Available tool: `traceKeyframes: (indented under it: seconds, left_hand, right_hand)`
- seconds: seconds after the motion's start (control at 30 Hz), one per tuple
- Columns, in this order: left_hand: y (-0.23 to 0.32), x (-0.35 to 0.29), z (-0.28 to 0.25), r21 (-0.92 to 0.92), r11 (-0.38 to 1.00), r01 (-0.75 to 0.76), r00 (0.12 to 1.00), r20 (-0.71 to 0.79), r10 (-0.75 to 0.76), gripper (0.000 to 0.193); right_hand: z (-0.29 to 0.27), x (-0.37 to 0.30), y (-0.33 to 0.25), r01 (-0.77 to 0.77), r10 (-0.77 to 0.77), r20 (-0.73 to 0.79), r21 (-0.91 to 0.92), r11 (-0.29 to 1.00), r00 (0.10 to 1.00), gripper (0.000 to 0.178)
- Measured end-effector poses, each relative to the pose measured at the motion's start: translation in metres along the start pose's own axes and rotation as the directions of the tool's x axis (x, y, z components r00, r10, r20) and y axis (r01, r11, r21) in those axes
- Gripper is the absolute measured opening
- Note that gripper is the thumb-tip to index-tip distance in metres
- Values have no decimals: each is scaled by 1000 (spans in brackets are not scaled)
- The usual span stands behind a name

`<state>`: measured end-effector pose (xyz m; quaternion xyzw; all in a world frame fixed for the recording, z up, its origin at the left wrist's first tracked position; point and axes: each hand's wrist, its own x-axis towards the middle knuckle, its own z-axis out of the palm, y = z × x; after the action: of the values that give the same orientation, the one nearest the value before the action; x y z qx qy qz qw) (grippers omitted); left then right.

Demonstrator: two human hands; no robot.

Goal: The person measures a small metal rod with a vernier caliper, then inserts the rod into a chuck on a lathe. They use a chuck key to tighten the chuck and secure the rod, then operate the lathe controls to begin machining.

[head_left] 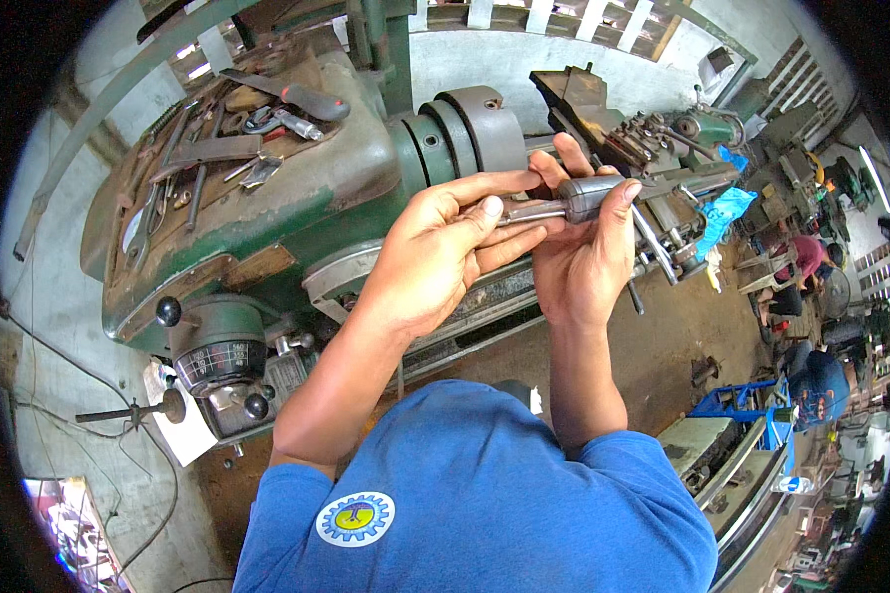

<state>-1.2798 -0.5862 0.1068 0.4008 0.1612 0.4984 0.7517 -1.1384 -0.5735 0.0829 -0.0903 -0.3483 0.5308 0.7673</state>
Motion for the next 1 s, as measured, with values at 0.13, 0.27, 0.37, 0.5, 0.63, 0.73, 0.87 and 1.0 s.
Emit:
traceKeyframes:
  seconds: [0.13, 0.27, 0.37, 0.5, 0.63, 0.73, 0.87, 1.0]
  left_hand:
    - [-1, 0, 3, -8, 1000, -22, 1000, -14, 22, 36]
    - [0, 0, 2, 5, 1000, -21, 1000, -13, 21, 37]
    - [0, 0, 1, -6, 1000, -22, 1000, -16, 21, 37]
    - [1, 0, 1, -12, 1000, -8, 1000, -19, 8, 37]
    - [2, 0, 2, -30, 1000, 3, 998, -60, -4, 35]
    - [3, -1, 3, -29, 999, 17, 996, -84, -20, 34]
    - [6, -1, 2, -53, 998, 21, 995, -100, -27, 34]
    - [8, -1, 0, -61, 998, 25, 993, -115, -32, 34]
  right_hand:
    - [1, 1, 0, 13, -13, 13, 4, 1000, 1000, 33]
    - [1, 2, 1, 4, -4, 20, -5, 1000, 1000, 32]
    - [1, 2, 1, -4, 4, 27, 3, 1000, 1000, 30]
    - [1, 1, 1, 2, -2, 22, 0, 1000, 1000, 30]
    - [0, 2, 1, -3, 3, 34, 0, 1000, 999, 30]
    - [0, 2, 2, -8, 7, 36, 5, 1000, 999, 30]
    - [2, 3, 5, -1, 1, 30, -23, 1000, 1000, 29]
    - [2, 3, 10, -7, 8, 47, -19, 1000, 999, 27]
